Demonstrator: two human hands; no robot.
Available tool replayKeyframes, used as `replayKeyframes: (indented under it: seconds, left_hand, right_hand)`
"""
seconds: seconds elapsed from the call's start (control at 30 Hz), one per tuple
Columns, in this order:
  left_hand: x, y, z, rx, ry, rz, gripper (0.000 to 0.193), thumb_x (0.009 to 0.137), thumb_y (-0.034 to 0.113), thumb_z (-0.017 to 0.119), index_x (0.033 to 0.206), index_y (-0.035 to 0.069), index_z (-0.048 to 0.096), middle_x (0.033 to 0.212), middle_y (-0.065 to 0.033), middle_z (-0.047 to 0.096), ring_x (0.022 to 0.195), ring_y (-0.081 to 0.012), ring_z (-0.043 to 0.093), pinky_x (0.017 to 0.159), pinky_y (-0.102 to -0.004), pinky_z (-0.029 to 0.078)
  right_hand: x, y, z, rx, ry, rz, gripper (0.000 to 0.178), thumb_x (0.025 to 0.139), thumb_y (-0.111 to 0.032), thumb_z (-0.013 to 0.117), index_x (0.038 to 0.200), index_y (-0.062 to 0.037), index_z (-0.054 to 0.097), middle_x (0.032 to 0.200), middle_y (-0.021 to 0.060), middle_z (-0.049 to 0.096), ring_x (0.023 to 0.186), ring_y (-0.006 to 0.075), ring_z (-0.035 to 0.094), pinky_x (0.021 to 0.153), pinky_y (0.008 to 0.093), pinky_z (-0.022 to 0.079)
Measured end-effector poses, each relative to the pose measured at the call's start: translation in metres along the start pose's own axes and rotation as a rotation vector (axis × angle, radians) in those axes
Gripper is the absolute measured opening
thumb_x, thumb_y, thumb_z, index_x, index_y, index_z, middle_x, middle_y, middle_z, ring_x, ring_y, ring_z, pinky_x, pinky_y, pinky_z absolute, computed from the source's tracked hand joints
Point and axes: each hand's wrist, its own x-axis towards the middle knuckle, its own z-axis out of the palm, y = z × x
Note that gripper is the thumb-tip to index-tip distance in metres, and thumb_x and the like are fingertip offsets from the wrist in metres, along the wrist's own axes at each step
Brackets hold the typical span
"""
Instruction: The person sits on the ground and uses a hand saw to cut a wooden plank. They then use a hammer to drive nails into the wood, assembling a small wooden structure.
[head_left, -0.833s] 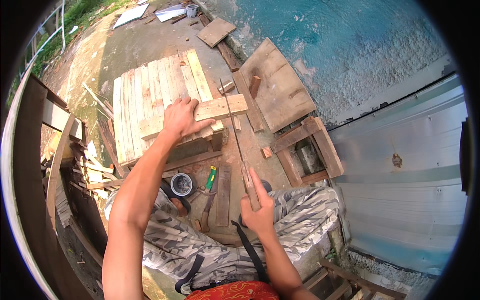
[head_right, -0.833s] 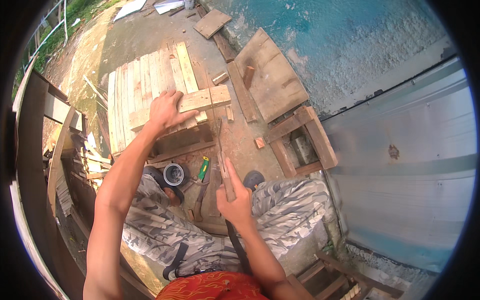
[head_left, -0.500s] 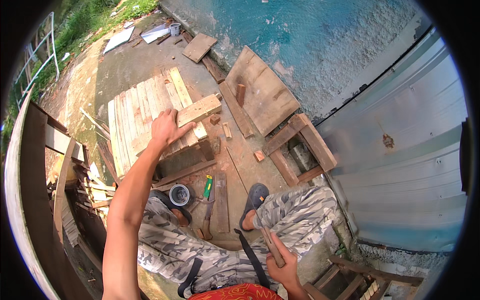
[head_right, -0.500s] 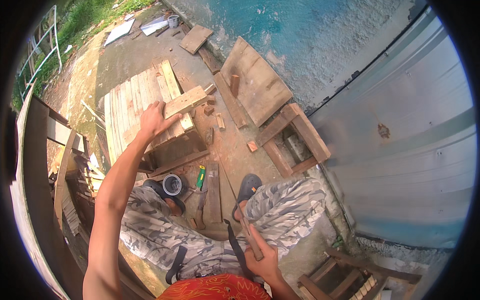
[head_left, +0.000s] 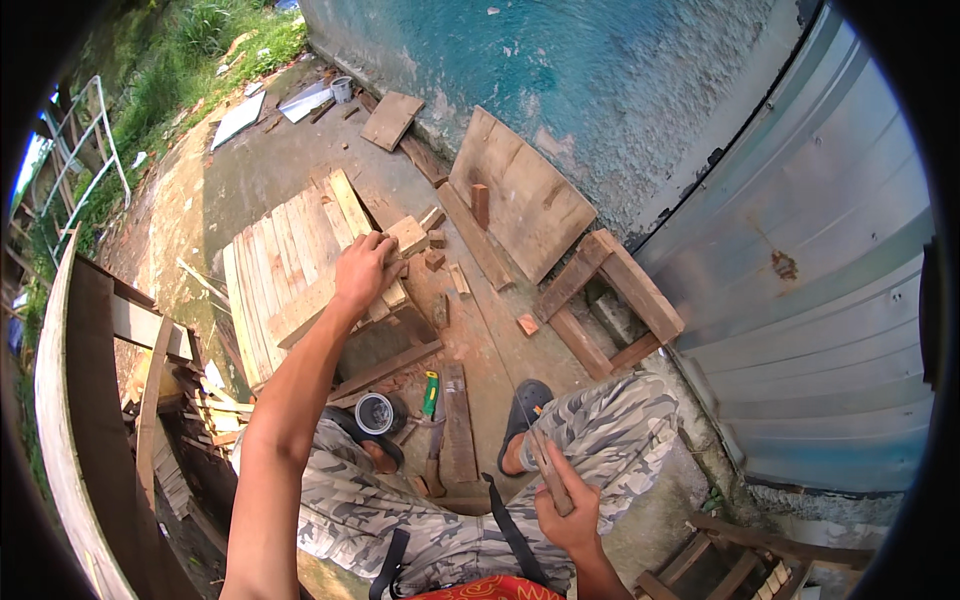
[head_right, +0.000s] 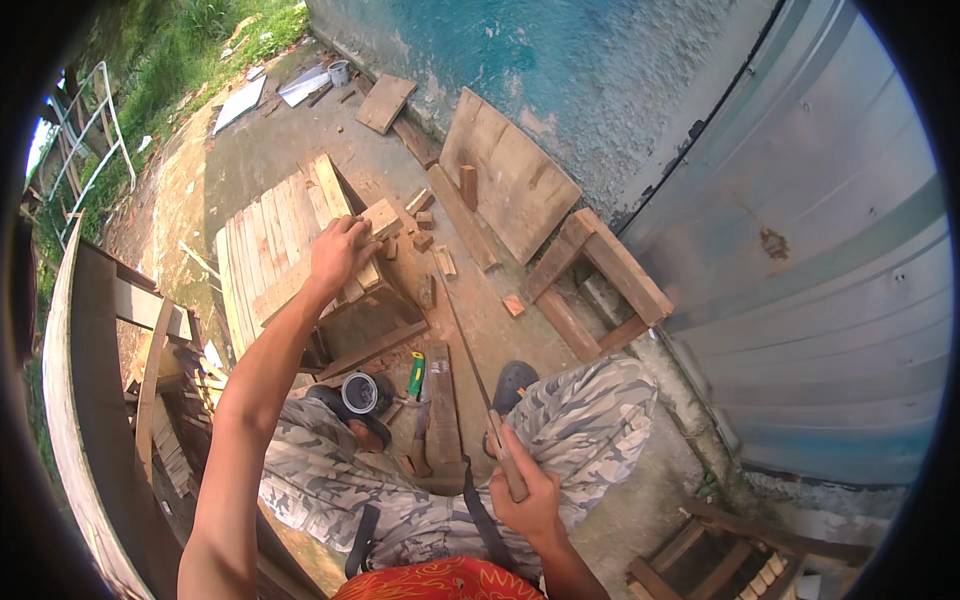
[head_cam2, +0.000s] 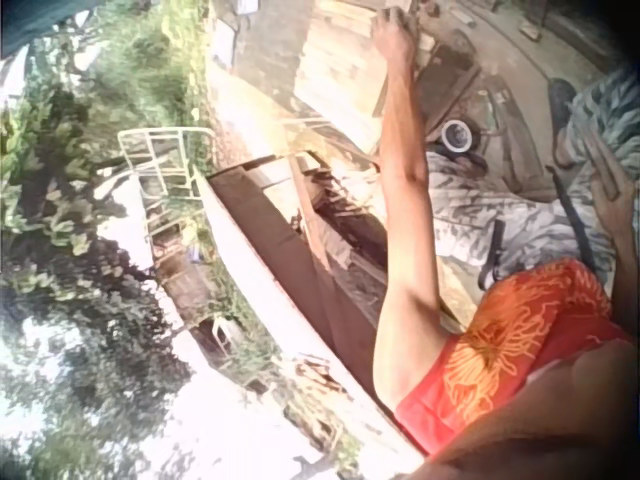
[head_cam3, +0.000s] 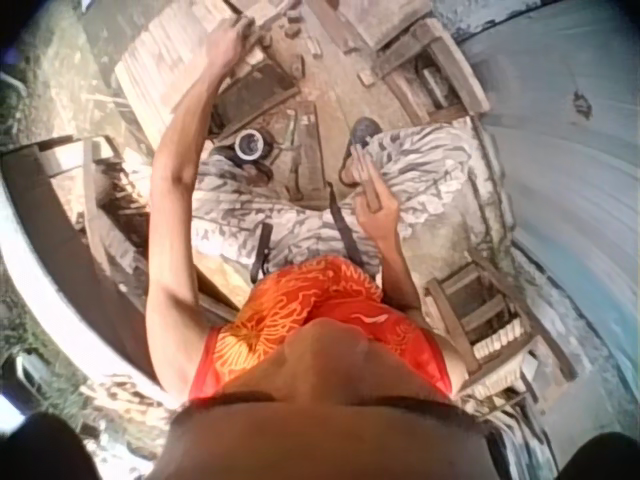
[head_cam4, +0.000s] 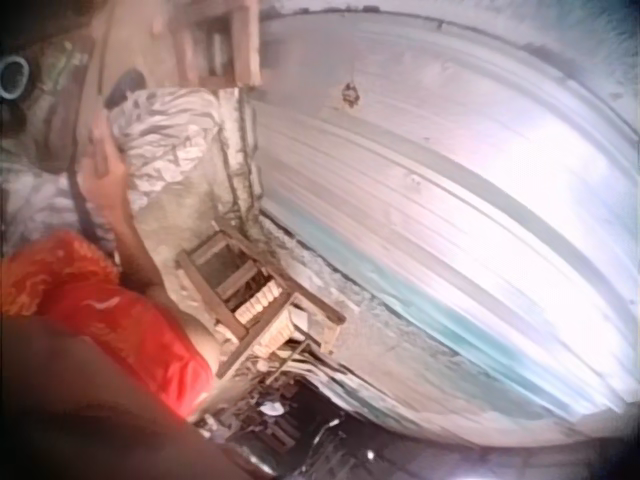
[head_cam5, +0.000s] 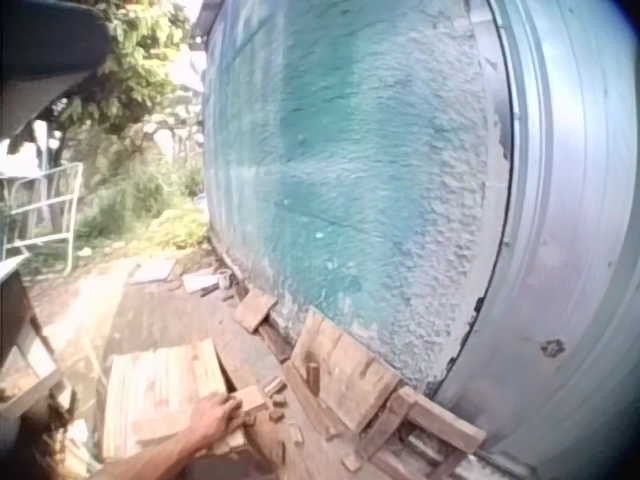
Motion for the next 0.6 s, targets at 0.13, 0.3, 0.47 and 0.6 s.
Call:
replayKeyframes:
  seconds: [0.13, 0.3, 0.47, 0.6]
  left_hand:
    - [0.0, 0.001, 0.001, 0.02, 0.09, 0.028, 0.025, 0.091, 0.029, 0.071, 0.105, 0.007, 0.071, 0.097, -0.0086, 0.069, 0.091, -0.0273, 0.067, 0.072, -0.0409, 0.056]
    - [0.009, 0.0, -0.006, -0.078, -0.031, -0.25, 0.038, 0.101, 0.039, 0.057, 0.115, 0.007, 0.071, 0.105, -0.0141, 0.072, 0.1, -0.0322, 0.068, 0.083, -0.0424, 0.055]
    - [0.0, -0.007, -0.018, -0.072, -0.095, -0.275, 0.072, 0.092, 0.066, 0.053, 0.128, 0.005, 0.066, 0.121, -0.0178, 0.069, 0.115, -0.0336, 0.063, 0.099, -0.045, 0.047]
    - [-0.012, -0.015, -0.024, 0.023, -0.247, -0.21, 0.094, 0.082, 0.076, 0.059, 0.137, 0.0, 0.056, 0.126, -0.0198, 0.065, 0.12, -0.0336, 0.059, 0.103, -0.0468, 0.044]
  right_hand:
    - [0.0, 0.004, 0.0, -0.004, -0.042, 0.068, 0.057, 0.08, 0.002, 0.062, 0.137, 0.0044, 0.059, 0.096, 0.0198, 0.075, 0.068, 0.015, 0.072, 0.063, 0.0282, 0.055]
    - [0.001, 0.005, 0.0, 0.05, -0.008, 0.048, 0.056, 0.081, 0.002, 0.062, 0.136, 0.0056, 0.059, 0.106, 0.0223, 0.074, 0.076, 0.0173, 0.074, 0.067, 0.0284, 0.056]
    - [0.008, 0.001, 0.001, 0.067, -0.022, -0.002, 0.055, 0.081, 0.002, 0.062, 0.136, 0.0059, 0.059, 0.104, 0.0224, 0.074, 0.074, 0.016, 0.074, 0.07, 0.028, 0.056]
    - [0.021, -0.004, 0.013, 0.068, -0.057, -0.106, 0.057, 0.08, 0.003, 0.061, 0.137, 0.0067, 0.058, 0.088, 0.0136, 0.073, 0.068, 0.0099, 0.066, 0.065, 0.0249, 0.052]
